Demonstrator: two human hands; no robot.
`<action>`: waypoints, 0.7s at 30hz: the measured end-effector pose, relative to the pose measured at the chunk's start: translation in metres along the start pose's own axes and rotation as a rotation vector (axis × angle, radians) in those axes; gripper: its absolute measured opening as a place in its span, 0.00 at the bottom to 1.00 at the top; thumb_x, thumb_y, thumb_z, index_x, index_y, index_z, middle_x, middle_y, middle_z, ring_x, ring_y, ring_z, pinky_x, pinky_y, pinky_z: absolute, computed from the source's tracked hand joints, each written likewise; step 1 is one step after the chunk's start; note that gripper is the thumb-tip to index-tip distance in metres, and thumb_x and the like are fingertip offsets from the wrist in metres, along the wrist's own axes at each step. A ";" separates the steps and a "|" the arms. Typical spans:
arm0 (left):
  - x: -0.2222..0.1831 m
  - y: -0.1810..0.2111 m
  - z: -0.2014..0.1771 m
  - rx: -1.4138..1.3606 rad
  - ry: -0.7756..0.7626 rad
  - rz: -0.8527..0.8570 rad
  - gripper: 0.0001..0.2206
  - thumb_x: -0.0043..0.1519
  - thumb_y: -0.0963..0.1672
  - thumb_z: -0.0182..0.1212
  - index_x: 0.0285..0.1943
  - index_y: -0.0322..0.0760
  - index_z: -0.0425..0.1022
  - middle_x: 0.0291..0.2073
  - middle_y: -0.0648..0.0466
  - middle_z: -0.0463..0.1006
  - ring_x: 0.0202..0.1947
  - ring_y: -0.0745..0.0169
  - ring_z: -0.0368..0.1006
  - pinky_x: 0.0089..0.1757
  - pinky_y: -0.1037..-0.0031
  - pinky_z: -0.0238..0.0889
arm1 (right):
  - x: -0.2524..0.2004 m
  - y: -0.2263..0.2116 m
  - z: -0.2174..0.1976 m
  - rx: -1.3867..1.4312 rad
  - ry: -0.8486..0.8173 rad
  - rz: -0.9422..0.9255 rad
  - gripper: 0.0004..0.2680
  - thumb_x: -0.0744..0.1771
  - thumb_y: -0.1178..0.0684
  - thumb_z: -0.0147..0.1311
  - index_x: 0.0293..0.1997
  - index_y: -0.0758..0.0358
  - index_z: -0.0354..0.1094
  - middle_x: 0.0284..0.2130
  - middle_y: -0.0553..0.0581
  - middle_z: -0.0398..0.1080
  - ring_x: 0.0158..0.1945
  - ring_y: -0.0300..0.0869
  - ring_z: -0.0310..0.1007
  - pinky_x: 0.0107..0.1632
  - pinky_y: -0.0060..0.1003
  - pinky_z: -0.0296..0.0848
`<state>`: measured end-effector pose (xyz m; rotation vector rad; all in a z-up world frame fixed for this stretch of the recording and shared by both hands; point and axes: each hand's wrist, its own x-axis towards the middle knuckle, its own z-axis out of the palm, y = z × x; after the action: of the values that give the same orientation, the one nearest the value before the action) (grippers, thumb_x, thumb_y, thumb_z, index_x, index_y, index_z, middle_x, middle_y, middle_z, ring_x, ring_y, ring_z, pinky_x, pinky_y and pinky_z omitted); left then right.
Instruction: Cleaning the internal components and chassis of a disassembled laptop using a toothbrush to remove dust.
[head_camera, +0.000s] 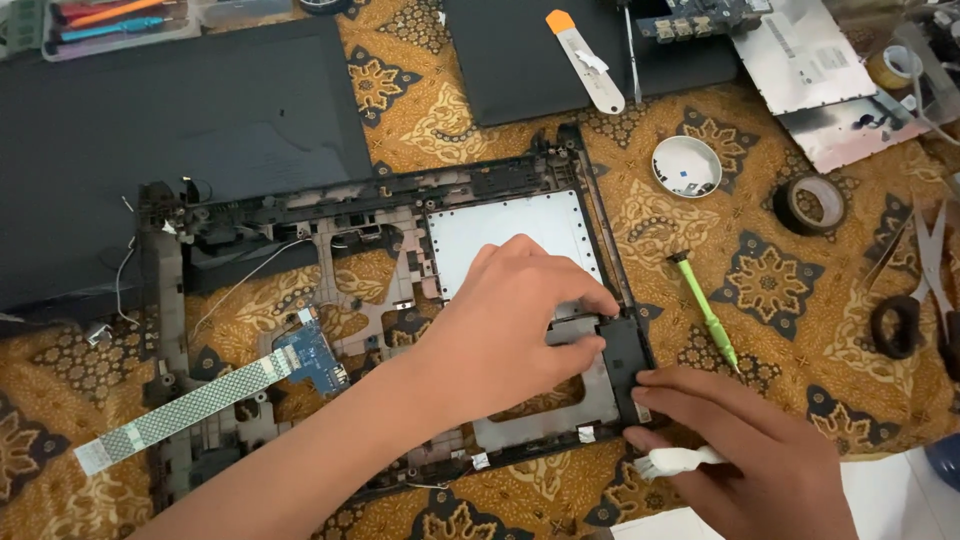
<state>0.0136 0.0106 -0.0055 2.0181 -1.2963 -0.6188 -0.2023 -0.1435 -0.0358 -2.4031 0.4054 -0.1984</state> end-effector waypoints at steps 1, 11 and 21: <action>0.001 0.001 0.000 0.016 0.002 -0.010 0.12 0.60 0.48 0.64 0.51 0.50 0.83 0.46 0.61 0.85 0.49 0.51 0.66 0.52 0.55 0.54 | 0.002 -0.002 -0.001 -0.029 -0.001 -0.014 0.16 0.59 0.62 0.58 0.49 0.48 0.80 0.54 0.46 0.78 0.46 0.35 0.88 0.32 0.28 0.98; 0.004 0.006 0.002 0.014 0.019 -0.116 0.08 0.60 0.48 0.66 0.47 0.52 0.85 0.38 0.64 0.87 0.49 0.54 0.67 0.53 0.57 0.55 | 0.005 0.009 -0.001 -0.180 -0.030 -0.163 0.16 0.60 0.56 0.60 0.52 0.47 0.77 0.54 0.46 0.77 0.46 0.37 0.85 0.32 0.33 0.95; 0.001 0.012 0.005 0.010 0.031 -0.191 0.05 0.60 0.48 0.67 0.40 0.49 0.82 0.37 0.62 0.84 0.51 0.54 0.66 0.54 0.59 0.54 | 0.021 -0.005 -0.005 -0.263 -0.034 -0.132 0.19 0.60 0.51 0.63 0.57 0.43 0.75 0.59 0.43 0.75 0.32 0.34 0.85 0.25 0.39 0.87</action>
<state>0.0029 0.0050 0.0003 2.1679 -1.0988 -0.6664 -0.1824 -0.1501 -0.0283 -2.6913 0.2705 -0.1717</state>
